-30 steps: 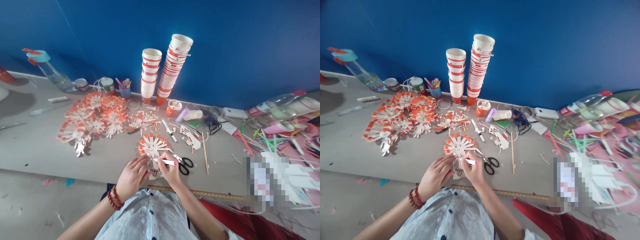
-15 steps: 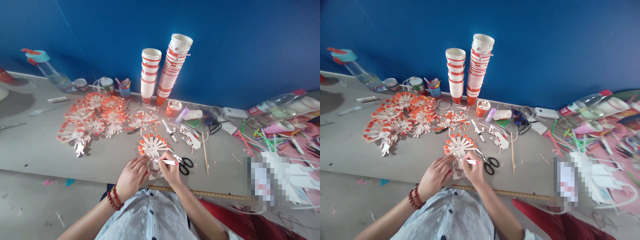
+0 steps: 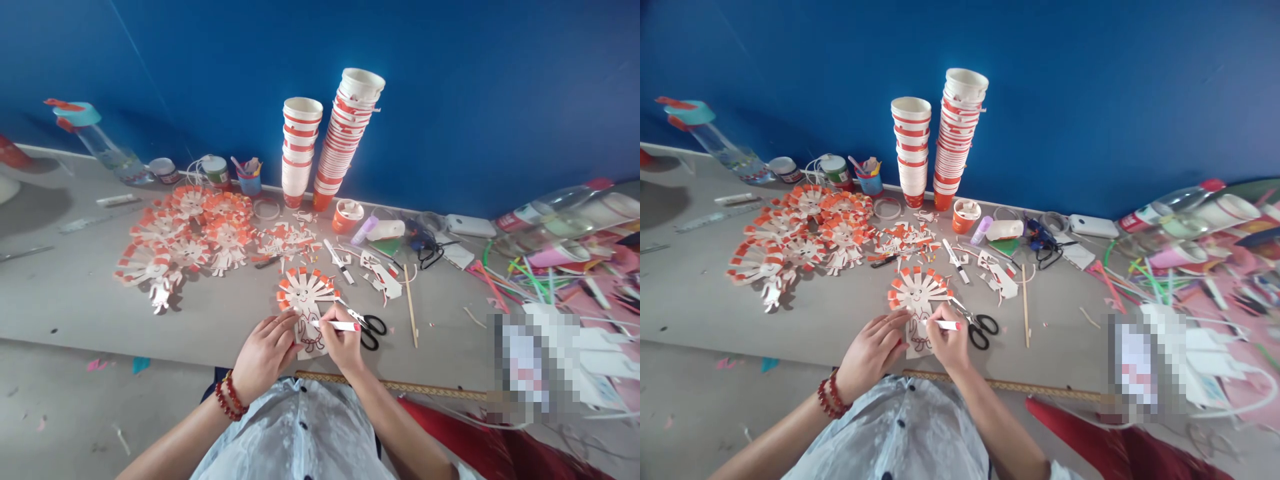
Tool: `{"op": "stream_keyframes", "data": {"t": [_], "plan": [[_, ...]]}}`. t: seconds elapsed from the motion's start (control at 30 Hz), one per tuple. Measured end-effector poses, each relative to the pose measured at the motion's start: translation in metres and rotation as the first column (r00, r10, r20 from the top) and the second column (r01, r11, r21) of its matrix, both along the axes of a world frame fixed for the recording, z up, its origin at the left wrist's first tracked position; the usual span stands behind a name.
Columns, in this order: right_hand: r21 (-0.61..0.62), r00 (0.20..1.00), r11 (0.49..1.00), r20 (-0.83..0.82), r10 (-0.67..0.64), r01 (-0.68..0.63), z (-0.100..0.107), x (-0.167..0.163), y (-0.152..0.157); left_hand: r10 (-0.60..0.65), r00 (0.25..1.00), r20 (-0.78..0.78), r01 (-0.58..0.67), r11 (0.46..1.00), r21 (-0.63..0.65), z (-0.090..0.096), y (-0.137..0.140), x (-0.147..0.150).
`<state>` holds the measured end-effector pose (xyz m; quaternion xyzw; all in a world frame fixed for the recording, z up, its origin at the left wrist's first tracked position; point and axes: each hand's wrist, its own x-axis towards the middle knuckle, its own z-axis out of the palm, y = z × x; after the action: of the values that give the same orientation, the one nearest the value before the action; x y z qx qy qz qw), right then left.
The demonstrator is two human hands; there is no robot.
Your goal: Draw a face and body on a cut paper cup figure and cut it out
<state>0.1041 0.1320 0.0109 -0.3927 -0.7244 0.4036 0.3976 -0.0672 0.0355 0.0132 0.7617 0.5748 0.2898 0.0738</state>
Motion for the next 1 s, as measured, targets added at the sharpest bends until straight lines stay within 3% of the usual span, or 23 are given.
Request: {"op": "stream_keyframes", "data": {"t": [1.0], "plan": [[-0.004, 0.999, 0.999, 0.001, -0.033, 0.033, -0.0003, -0.0017, 0.0020, -0.010, 1.000, 0.012, 0.010, 1.000, -0.003, -0.0013, -0.0001, 0.0000]]}}
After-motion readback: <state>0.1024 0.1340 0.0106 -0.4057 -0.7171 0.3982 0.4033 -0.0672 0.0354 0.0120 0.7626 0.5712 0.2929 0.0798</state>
